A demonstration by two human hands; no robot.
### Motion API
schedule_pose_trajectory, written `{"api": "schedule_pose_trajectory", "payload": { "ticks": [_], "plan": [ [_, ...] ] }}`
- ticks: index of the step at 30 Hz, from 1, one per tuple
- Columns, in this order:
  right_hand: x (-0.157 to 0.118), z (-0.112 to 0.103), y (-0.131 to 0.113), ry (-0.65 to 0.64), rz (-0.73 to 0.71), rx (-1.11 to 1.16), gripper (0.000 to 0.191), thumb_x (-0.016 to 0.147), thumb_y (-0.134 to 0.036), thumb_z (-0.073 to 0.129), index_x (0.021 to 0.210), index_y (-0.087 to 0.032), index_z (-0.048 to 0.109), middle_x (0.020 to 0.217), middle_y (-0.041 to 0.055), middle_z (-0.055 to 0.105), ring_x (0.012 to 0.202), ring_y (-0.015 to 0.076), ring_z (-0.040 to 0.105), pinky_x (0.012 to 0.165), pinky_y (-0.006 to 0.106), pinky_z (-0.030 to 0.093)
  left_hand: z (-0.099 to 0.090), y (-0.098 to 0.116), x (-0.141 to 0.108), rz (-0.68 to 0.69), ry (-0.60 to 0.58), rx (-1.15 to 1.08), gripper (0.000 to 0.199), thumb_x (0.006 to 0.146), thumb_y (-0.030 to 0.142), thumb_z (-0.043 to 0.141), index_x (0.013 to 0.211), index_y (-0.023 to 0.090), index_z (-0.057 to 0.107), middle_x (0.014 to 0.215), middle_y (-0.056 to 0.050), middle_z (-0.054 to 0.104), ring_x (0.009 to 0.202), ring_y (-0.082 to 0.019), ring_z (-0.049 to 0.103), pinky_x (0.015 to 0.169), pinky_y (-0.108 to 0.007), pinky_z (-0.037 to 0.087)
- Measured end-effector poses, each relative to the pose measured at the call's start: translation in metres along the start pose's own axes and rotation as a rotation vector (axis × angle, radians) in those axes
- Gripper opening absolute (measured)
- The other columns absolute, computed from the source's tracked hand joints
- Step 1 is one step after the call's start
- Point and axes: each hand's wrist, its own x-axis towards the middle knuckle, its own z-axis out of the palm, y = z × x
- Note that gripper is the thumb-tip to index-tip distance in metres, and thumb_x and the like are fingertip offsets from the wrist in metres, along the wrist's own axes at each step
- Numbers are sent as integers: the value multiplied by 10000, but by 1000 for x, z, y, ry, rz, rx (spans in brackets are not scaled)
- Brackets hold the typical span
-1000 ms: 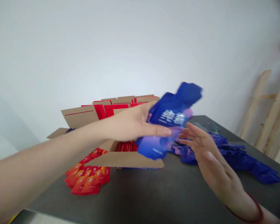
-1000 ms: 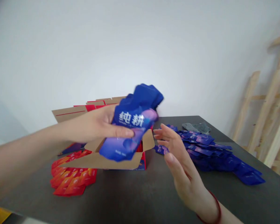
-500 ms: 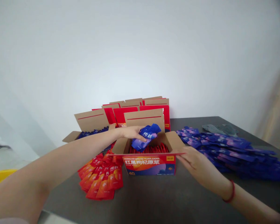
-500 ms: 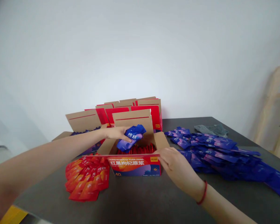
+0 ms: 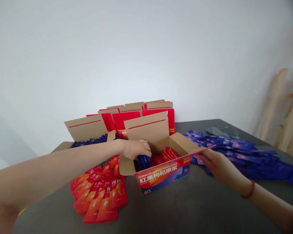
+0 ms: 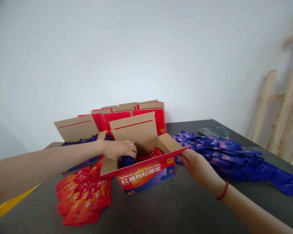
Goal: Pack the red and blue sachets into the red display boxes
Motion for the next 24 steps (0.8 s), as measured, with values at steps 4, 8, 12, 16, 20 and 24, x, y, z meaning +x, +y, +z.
{"api": "schedule_pose_trajectory", "payload": {
  "ticks": [4,8,12,16,20,24],
  "plan": [
    [2,1,-4,22,24,62,294,920,-394,462,1075,-269,677,1079,24,703,1034,261,642,931,382,494,5,4,-5,-52,-59,-75,510,586,42,619,1062,224,653,1132,-76,637,1105,-281,526,1058,-390,289],
    [1,5,-8,72,-3,57,272,928,-322,434,1025,-244,676,1043,38,706,1009,240,652,921,375,497,6,8,-11,-108,-60,-207,338,716,112,527,1013,189,668,1078,-58,655,1024,-236,567,947,-303,392],
    [-4,16,-2,92,-53,-33,299,933,-211,379,1066,-207,648,1051,63,694,1009,206,646,902,352,511,19,17,-15,-140,54,-223,206,859,230,469,954,194,648,1095,-55,633,1047,-226,531,970,-305,373],
    [-5,22,22,59,-90,-162,369,878,-173,467,1231,-194,573,1247,85,609,1181,204,549,1015,366,443,31,22,-14,-139,72,-97,260,748,158,526,986,227,605,1214,-61,559,1192,-273,432,1068,-404,278],
    [5,18,62,23,-14,-350,564,846,-161,528,1394,-108,409,1450,166,403,1354,246,350,1123,423,297,35,22,-12,-269,65,-110,419,636,116,511,1045,205,537,1164,-66,558,1120,-271,478,1019,-405,346],
    [15,23,99,-132,80,-487,596,788,-281,675,1335,-126,496,1456,190,395,1368,344,306,1113,535,246,34,23,-11,-375,95,-97,463,620,112,518,1075,200,523,1174,-51,568,1108,-252,501,998,-367,374]
  ]
}}
